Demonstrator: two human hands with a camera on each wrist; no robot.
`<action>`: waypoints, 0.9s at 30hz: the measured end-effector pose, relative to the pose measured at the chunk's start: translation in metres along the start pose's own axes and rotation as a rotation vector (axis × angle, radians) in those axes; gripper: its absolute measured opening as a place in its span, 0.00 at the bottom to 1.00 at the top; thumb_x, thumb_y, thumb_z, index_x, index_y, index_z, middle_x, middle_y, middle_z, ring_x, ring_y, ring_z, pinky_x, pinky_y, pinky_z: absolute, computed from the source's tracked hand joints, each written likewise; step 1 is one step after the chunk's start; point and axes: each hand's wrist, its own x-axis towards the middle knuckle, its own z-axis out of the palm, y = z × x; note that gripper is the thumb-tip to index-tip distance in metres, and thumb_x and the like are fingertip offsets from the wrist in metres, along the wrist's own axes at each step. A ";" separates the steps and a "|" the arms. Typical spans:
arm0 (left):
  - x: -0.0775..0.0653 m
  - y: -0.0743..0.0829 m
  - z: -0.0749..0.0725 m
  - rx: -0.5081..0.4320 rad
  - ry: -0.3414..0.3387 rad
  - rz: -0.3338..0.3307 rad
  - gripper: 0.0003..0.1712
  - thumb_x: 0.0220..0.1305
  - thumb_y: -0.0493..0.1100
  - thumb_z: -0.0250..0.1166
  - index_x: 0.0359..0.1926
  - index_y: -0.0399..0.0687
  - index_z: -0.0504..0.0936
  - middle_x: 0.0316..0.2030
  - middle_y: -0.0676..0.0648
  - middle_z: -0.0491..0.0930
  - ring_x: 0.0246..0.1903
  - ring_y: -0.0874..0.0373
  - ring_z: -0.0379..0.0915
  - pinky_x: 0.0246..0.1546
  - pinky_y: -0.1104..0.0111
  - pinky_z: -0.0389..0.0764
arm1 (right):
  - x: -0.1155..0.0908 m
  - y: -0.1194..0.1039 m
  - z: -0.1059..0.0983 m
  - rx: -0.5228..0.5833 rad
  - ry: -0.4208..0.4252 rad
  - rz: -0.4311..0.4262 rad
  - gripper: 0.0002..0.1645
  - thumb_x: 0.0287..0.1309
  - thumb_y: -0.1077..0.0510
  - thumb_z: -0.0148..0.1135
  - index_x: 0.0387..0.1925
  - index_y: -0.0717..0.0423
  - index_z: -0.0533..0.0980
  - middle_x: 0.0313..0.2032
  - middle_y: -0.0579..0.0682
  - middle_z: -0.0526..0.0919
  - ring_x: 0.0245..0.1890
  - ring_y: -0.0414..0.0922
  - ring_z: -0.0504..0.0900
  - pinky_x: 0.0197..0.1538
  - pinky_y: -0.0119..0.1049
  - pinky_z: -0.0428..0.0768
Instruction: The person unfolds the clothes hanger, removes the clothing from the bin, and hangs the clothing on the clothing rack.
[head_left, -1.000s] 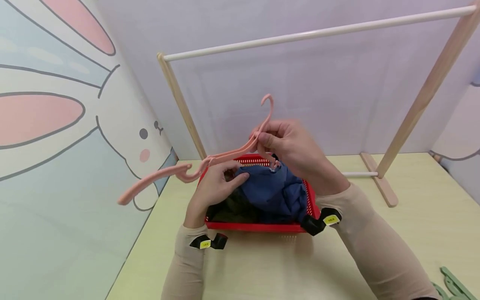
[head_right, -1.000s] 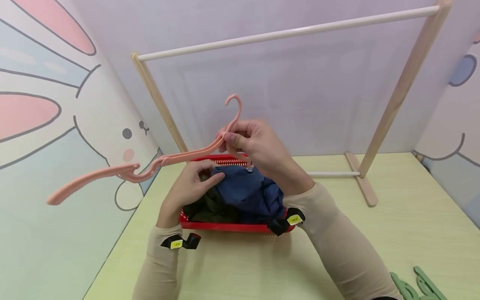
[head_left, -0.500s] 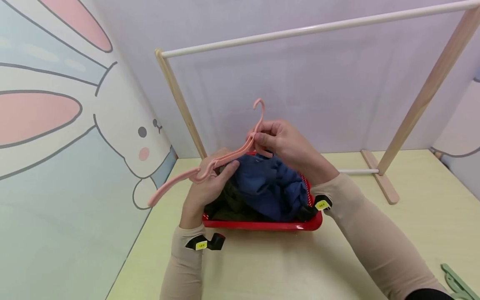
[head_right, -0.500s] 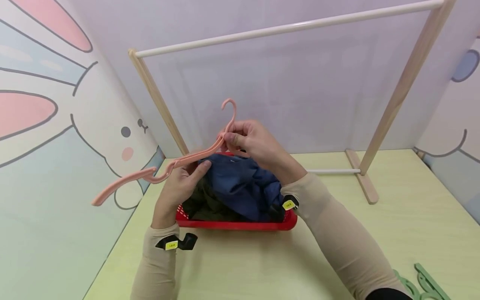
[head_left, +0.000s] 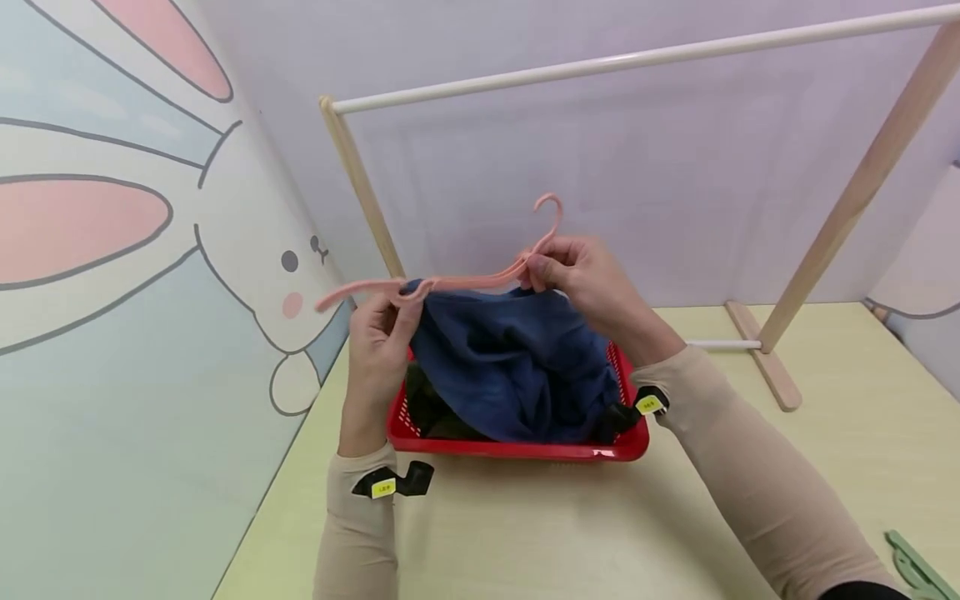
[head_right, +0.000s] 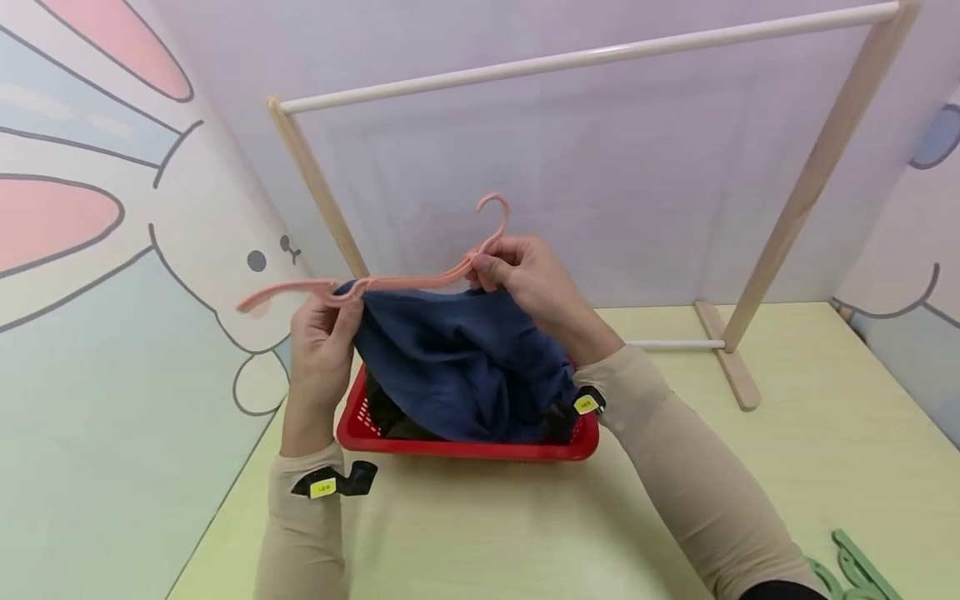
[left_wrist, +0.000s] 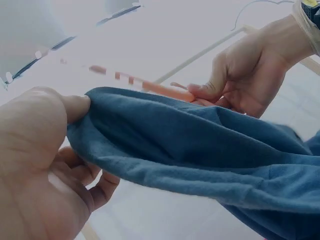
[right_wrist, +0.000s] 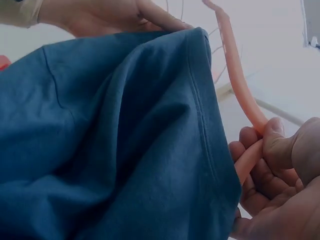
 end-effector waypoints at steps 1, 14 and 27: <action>0.000 0.001 -0.001 0.011 -0.003 -0.014 0.19 0.86 0.45 0.63 0.48 0.27 0.80 0.26 0.49 0.65 0.23 0.58 0.63 0.24 0.69 0.64 | 0.000 -0.001 -0.002 -0.008 0.018 -0.004 0.14 0.85 0.61 0.60 0.46 0.68 0.86 0.39 0.54 0.90 0.47 0.52 0.88 0.54 0.38 0.84; 0.002 -0.001 0.004 0.017 -0.039 -0.184 0.08 0.83 0.31 0.61 0.54 0.28 0.83 0.42 0.48 0.82 0.37 0.57 0.84 0.43 0.71 0.85 | -0.009 -0.065 -0.032 -0.190 0.066 -0.205 0.11 0.79 0.60 0.68 0.50 0.64 0.90 0.33 0.54 0.90 0.31 0.50 0.81 0.36 0.33 0.79; -0.004 -0.002 0.004 0.070 -0.222 -0.231 0.14 0.66 0.26 0.78 0.51 0.38 0.91 0.41 0.42 0.89 0.34 0.53 0.81 0.38 0.71 0.86 | -0.078 -0.058 -0.052 -0.406 0.330 -0.107 0.13 0.77 0.55 0.72 0.53 0.59 0.91 0.36 0.45 0.93 0.36 0.45 0.87 0.40 0.27 0.83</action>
